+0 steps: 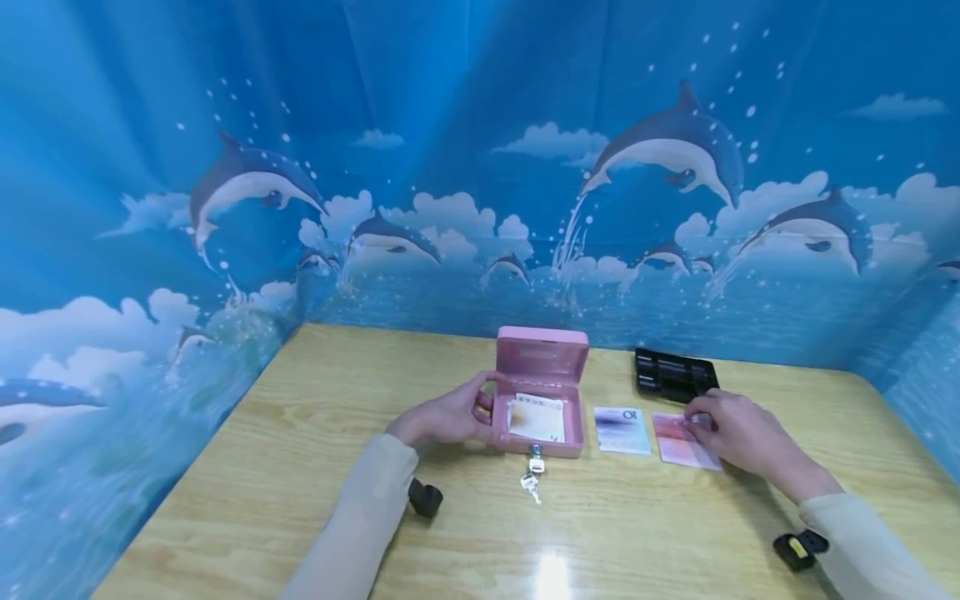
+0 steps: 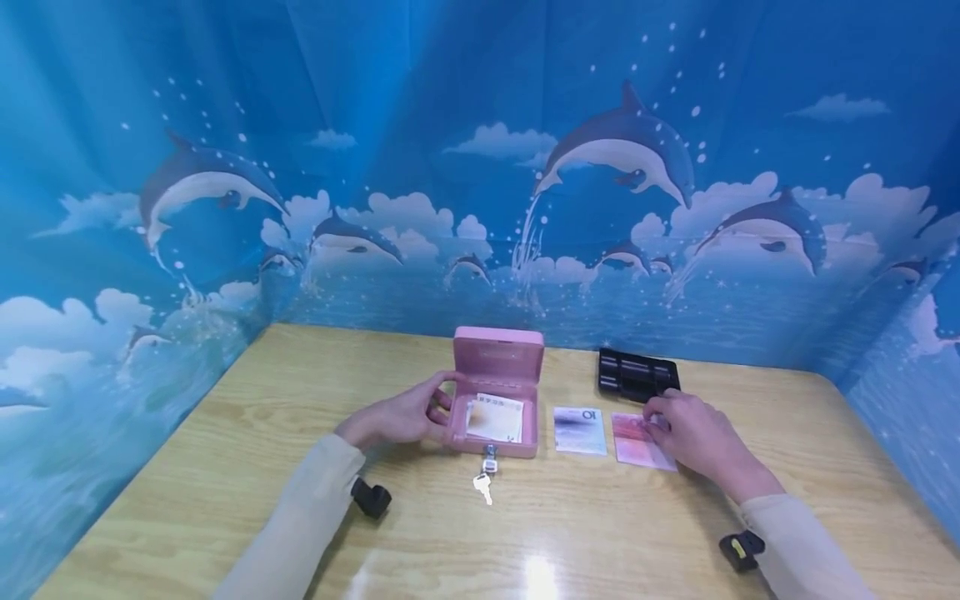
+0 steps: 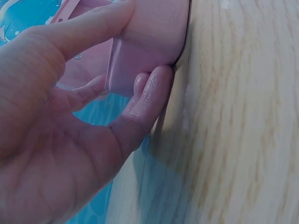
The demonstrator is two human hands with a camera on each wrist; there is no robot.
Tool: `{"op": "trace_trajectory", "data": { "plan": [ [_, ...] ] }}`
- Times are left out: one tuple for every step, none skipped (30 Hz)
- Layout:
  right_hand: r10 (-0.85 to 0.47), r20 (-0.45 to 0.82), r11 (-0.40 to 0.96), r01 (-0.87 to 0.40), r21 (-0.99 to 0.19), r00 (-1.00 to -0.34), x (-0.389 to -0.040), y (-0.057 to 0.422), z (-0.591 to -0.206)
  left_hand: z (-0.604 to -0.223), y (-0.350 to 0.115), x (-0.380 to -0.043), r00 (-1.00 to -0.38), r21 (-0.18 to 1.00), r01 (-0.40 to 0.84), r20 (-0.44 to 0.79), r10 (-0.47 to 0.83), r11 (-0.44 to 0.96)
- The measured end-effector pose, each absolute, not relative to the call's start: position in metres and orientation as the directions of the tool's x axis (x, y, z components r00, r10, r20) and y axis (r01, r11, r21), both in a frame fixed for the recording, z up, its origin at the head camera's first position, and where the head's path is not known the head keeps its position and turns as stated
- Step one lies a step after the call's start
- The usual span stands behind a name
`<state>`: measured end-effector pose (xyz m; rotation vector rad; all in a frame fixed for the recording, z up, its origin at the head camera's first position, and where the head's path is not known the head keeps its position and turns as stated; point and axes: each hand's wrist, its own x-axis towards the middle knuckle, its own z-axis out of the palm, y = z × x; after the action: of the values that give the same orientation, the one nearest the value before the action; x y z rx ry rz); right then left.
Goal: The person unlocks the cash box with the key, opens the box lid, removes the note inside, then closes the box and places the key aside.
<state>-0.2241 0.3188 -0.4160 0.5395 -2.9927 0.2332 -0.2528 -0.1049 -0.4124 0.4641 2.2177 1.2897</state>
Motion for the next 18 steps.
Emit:
{"op": "trace_trajectory", "data": {
  "plan": [
    [-0.343,0.128,0.924,-0.358,-0.135,-0.931,-0.223,0.318,-0.416,-0.412,-0.105,-0.253,-0.803,0.872,0.031,-0.27,0.532,0.488],
    [-0.346,0.139,0.921,-0.364,-0.138,-0.928,-0.222,0.318,-0.416,-0.412,-0.104,-0.253,-0.803,0.871,0.033,-0.269,0.532,0.49],
    [-0.348,0.149,0.919,-0.368,-0.14,-0.926,-0.221,0.317,-0.416,-0.412,-0.104,-0.253,-0.804,0.87,0.033,-0.269,0.531,0.491],
    [-0.348,0.157,0.918,-0.37,-0.141,-0.924,-0.221,0.317,-0.416,-0.412,-0.104,-0.253,-0.804,0.871,0.032,-0.269,0.53,0.491],
    [-0.347,0.16,0.918,-0.369,-0.142,-0.924,-0.22,0.316,-0.416,-0.412,-0.104,-0.253,-0.803,0.87,0.03,-0.272,0.53,0.491],
    [-0.345,0.163,0.919,-0.368,-0.142,-0.924,-0.219,0.316,-0.415,-0.412,-0.104,-0.253,-0.802,0.871,0.029,-0.273,0.532,0.49],
    [-0.343,0.164,0.92,-0.366,-0.141,-0.925,-0.219,0.315,-0.415,-0.412,-0.104,-0.253,-0.801,0.872,0.028,-0.273,0.533,0.489],
    [-0.34,0.164,0.922,-0.363,-0.138,-0.926,-0.218,0.316,-0.414,-0.411,-0.104,-0.253,-0.801,0.873,0.029,-0.271,0.534,0.487],
    [-0.338,0.165,0.923,-0.36,-0.132,-0.927,-0.218,0.316,-0.414,-0.411,-0.104,-0.253,-0.801,0.874,0.027,-0.272,0.534,0.485],
    [-0.337,0.167,0.925,-0.359,-0.127,-0.927,-0.217,0.316,-0.413,-0.411,-0.104,-0.253,-0.801,0.875,0.028,-0.27,0.535,0.484],
    [-0.336,0.169,0.926,-0.358,-0.122,-0.927,-0.217,0.316,-0.412,-0.41,-0.103,-0.252,-0.8,0.876,0.029,-0.268,0.536,0.482],
    [-0.335,0.176,0.926,-0.358,-0.12,-0.926,-0.217,0.316,-0.412,-0.41,-0.103,-0.252,-0.8,0.877,0.029,-0.267,0.537,0.48],
    [-0.335,0.184,0.925,-0.36,-0.123,-0.924,-0.216,0.315,-0.411,-0.41,-0.103,-0.252,-0.8,0.877,0.035,-0.263,0.54,0.479],
    [-0.335,0.192,0.923,-0.362,-0.129,-0.922,-0.216,0.314,-0.41,-0.41,-0.103,-0.252,-0.799,0.878,0.035,-0.262,0.54,0.477],
    [-0.338,0.203,0.919,-0.369,-0.139,-0.919,-0.215,0.313,-0.409,-0.41,-0.104,-0.252,-0.8,0.879,0.032,-0.263,0.54,0.477],
    [-0.34,0.214,0.913,-0.376,-0.156,-0.916,-0.215,0.311,-0.408,-0.41,-0.104,-0.252,-0.8,0.879,0.031,-0.264,0.539,0.476],
    [-0.341,0.226,0.906,-0.383,-0.179,-0.913,-0.214,0.31,-0.407,-0.41,-0.104,-0.252,-0.801,0.878,0.029,-0.266,0.537,0.477],
    [-0.342,0.242,0.897,-0.392,-0.204,-0.908,-0.214,0.307,-0.407,-0.41,-0.104,-0.252,-0.801,0.878,0.027,-0.267,0.536,0.479]
  ]
}}
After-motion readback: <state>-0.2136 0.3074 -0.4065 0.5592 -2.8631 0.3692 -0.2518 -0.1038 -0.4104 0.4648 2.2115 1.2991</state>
